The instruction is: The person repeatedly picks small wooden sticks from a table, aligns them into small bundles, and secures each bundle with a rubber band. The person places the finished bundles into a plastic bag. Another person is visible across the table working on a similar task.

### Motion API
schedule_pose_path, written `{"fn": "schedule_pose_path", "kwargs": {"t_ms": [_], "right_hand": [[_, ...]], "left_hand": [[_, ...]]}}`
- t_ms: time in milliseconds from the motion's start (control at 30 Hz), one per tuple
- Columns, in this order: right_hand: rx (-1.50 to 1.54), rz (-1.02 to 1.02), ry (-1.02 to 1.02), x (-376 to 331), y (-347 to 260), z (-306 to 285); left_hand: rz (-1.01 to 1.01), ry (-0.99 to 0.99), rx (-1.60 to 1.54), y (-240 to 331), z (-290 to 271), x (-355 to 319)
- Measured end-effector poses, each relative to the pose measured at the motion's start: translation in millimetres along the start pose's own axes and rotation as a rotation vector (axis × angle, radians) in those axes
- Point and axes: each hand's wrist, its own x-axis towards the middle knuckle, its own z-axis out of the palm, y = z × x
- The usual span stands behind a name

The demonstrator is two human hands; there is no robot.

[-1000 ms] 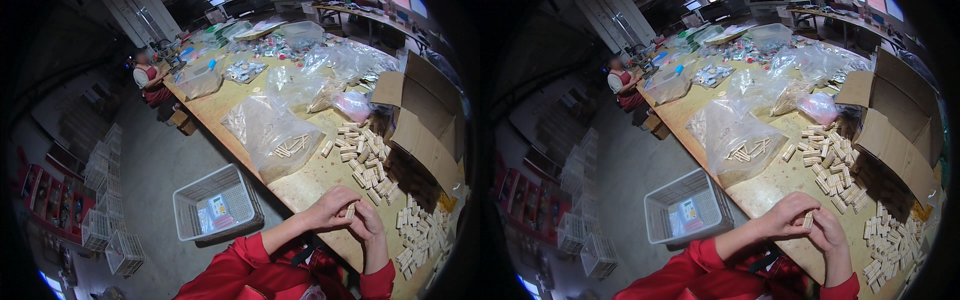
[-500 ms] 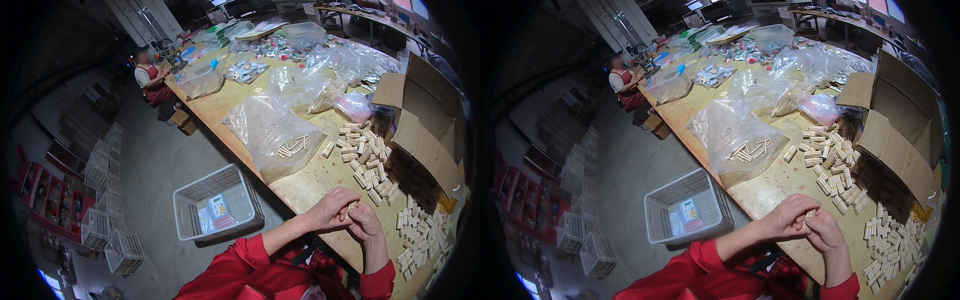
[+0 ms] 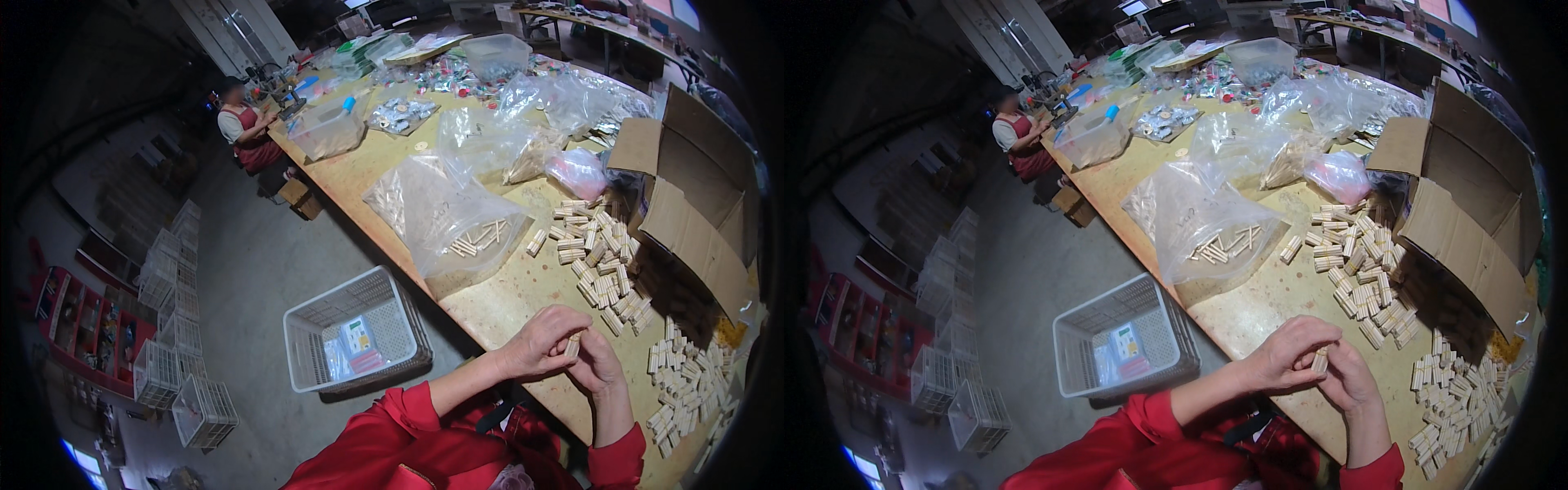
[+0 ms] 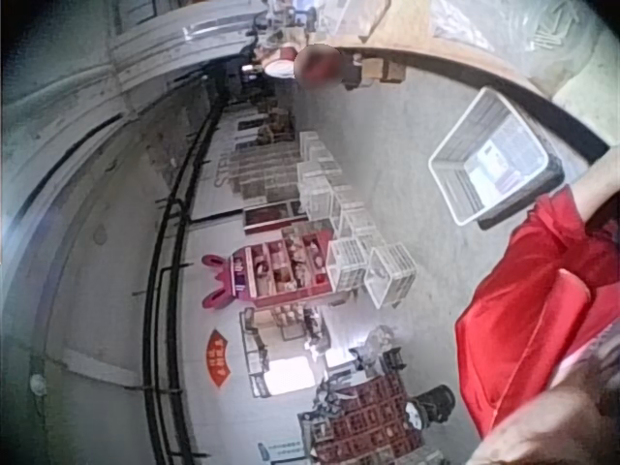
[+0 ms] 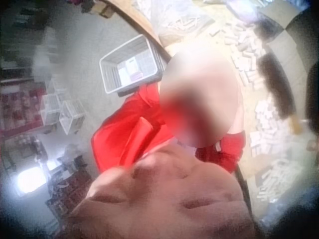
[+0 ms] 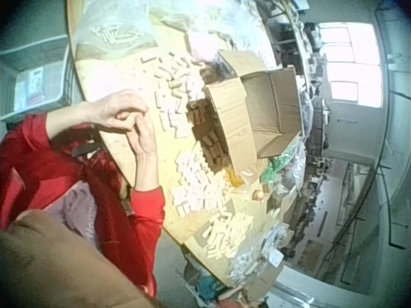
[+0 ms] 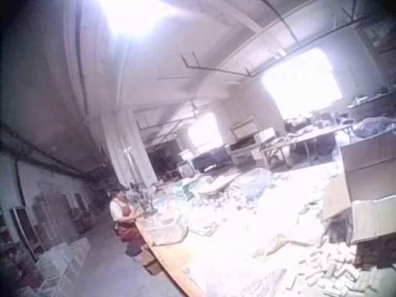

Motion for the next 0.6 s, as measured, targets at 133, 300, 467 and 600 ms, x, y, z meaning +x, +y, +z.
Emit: {"fn": "schedule_pose_path", "kwargs": {"t_ms": [133,300,467,600], "right_hand": [[-0.035,-0.022,0.028,-3.3,-1.8,6.3],[-0.063,-0.02,0.016,-1.1,-1.6,5.9],[-0.163,-0.02,0.063,0.7,-0.6,3.5],[-0.166,-0.017,0.029,3.4,-8.1,7.3]], "left_hand": [[-0.008,0.016,-0.067,1.7,4.2,-1.8],[-0.12,0.024,-0.133,2.5,1.9,-4.2],[-0.161,0.058,-0.113,1.2,5.3,-9.2],[-0.17,0.047,-0.081,4.8,1.9,-0.8]]}}
